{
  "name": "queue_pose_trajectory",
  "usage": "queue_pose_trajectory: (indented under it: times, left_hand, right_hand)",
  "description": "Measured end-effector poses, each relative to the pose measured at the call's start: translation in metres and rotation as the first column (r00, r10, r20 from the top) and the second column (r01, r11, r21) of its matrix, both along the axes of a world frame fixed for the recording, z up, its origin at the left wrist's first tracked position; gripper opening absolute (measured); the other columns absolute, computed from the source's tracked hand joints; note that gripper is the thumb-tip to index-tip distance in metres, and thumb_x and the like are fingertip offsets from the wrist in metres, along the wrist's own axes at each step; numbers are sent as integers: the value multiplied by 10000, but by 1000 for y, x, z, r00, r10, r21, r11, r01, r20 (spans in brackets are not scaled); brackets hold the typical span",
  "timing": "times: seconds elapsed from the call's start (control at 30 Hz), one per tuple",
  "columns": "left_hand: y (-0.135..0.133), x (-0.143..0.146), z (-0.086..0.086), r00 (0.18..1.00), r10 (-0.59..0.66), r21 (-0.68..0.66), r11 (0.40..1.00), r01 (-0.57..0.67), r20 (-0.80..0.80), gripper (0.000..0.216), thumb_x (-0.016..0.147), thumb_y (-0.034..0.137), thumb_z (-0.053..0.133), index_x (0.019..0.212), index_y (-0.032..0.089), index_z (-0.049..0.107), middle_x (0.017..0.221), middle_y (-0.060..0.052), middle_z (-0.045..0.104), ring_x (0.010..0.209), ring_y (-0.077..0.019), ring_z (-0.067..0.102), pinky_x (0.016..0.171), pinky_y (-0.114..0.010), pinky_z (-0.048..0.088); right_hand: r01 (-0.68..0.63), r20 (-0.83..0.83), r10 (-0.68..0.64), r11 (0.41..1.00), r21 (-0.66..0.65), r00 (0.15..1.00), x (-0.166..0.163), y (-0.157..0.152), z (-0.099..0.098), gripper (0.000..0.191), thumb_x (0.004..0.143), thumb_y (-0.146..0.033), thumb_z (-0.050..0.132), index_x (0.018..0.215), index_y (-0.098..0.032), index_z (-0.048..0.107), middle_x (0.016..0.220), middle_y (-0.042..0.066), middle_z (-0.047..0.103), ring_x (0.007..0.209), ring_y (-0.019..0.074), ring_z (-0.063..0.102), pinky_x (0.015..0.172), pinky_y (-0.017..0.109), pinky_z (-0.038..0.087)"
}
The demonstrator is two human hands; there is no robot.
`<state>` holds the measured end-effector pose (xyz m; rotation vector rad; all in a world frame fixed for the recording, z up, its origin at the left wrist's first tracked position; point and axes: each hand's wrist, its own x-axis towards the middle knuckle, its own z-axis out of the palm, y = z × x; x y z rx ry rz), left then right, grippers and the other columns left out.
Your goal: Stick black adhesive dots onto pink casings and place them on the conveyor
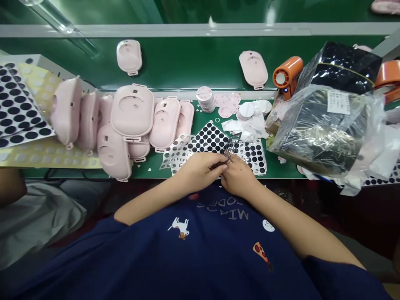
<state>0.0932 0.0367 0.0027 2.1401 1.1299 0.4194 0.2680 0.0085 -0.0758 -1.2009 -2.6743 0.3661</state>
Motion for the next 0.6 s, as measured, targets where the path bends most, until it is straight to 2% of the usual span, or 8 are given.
queue_pose_trajectory:
  times: [0.07, 0.13, 0.23, 0.3, 0.4, 0.5, 0.6]
  left_hand:
    - [5, -10, 2, 995, 83, -46, 996, -80, 61, 132, 888, 182, 571, 899, 190, 702, 829, -23, 744, 757, -158, 673, 713, -280, 515]
    - [12, -25, 1, 969, 226, -107, 971, -216, 96, 122, 887, 206, 561, 908, 192, 680, 798, -11, 728, 694, -143, 662, 674, -274, 507]
    - [22, -48, -5, 921, 387, -169, 912, -374, 45, 103, 893, 228, 546, 889, 194, 643, 784, -7, 715, 626, -136, 653, 610, -270, 479]
    - [24, -55, -10, 909, 417, -156, 896, -416, -26, 92, 889, 218, 544, 842, 201, 622, 755, -9, 701, 623, -144, 649, 587, -271, 455]
    - [22, -52, -14, 909, 407, -120, 902, -415, -88, 112, 898, 203, 534, 821, 208, 614, 763, -24, 700, 651, -158, 648, 601, -282, 447]
    - [18, -42, -11, 905, 406, -90, 904, -418, -126, 129, 917, 188, 513, 863, 206, 629, 815, -39, 714, 668, -163, 646, 632, -296, 448]
    - [19, -39, -6, 898, 403, -55, 907, -418, -177, 139, 918, 177, 513, 878, 201, 644, 798, -38, 702, 674, -167, 632, 650, -303, 434]
  right_hand:
    - [7, -63, -7, 1000, -2, 998, 5, -1, -3, 420, 886, -194, 550, 1261, -65, 686, 1335, 217, 662, 1325, 353, 562, 1126, 544, 468]
    - [-15, -136, 13, 1000, -14, 991, 11, 0, -2, 428, 901, -198, 541, 1299, -106, 670, 1394, 180, 637, 1356, 338, 547, 1117, 538, 485]
    - [18, -272, -26, 999, -30, 962, 19, 7, 2, 336, 940, -206, 503, 1193, -170, 721, 1325, 128, 684, 1213, 257, 653, 1001, 441, 574]
    - [100, -308, -88, 995, 23, 947, 21, 14, 6, 304, 941, -204, 501, 1123, -176, 743, 1227, 125, 721, 1121, 243, 682, 961, 424, 580]
    - [131, -200, -103, 983, 129, 974, 18, 23, 9, 307, 907, -183, 524, 1109, -155, 753, 1152, 133, 739, 1124, 291, 660, 1024, 494, 523]
    - [130, -67, -123, 985, 113, 990, 13, 28, 11, 320, 892, -177, 523, 1103, -144, 762, 1189, 144, 726, 1105, 305, 654, 1019, 500, 513]
    - [171, -9, -171, 981, 92, 985, 12, 27, 12, 323, 887, -208, 534, 1104, -131, 760, 1204, 158, 716, 1107, 309, 650, 1032, 492, 503]
